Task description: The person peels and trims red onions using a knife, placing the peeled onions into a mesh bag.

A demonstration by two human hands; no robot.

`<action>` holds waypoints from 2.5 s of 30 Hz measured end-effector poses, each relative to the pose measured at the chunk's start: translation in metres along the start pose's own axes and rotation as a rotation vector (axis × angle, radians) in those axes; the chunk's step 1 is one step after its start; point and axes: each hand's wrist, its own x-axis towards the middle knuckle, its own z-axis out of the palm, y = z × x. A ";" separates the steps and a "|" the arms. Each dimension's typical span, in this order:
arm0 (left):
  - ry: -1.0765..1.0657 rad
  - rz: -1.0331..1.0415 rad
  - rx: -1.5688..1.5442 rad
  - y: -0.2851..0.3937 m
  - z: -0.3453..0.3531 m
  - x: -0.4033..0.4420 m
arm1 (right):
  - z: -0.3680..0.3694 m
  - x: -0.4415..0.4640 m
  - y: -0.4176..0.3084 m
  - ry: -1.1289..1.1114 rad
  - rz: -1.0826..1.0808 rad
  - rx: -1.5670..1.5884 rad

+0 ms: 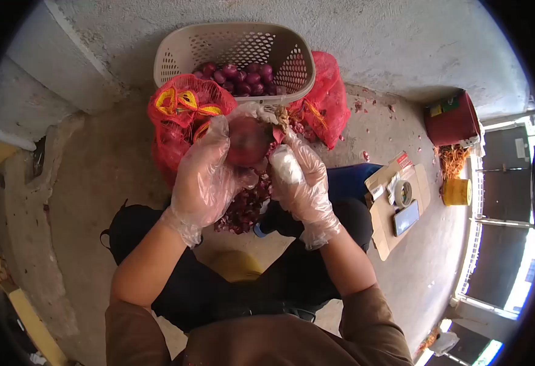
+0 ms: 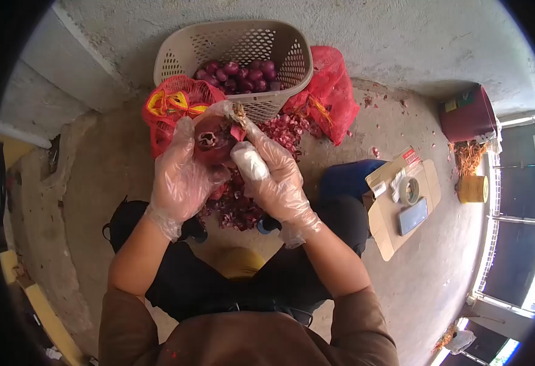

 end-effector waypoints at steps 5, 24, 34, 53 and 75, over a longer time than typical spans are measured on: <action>-0.041 0.039 -0.091 0.003 -0.003 0.001 | 0.006 0.005 0.005 0.022 -0.095 0.063; -0.158 0.106 -0.276 0.012 -0.015 0.009 | -0.017 0.022 -0.035 0.126 0.105 -0.363; -0.078 0.099 -0.109 0.008 -0.007 0.006 | -0.041 0.025 -0.025 -0.054 0.027 -1.158; 0.088 0.230 0.189 -0.015 -0.009 0.012 | -0.022 0.011 -0.027 -0.147 -0.100 -1.411; -0.050 0.183 -0.236 -0.013 -0.011 0.006 | -0.001 0.002 -0.037 -0.329 -0.155 -0.618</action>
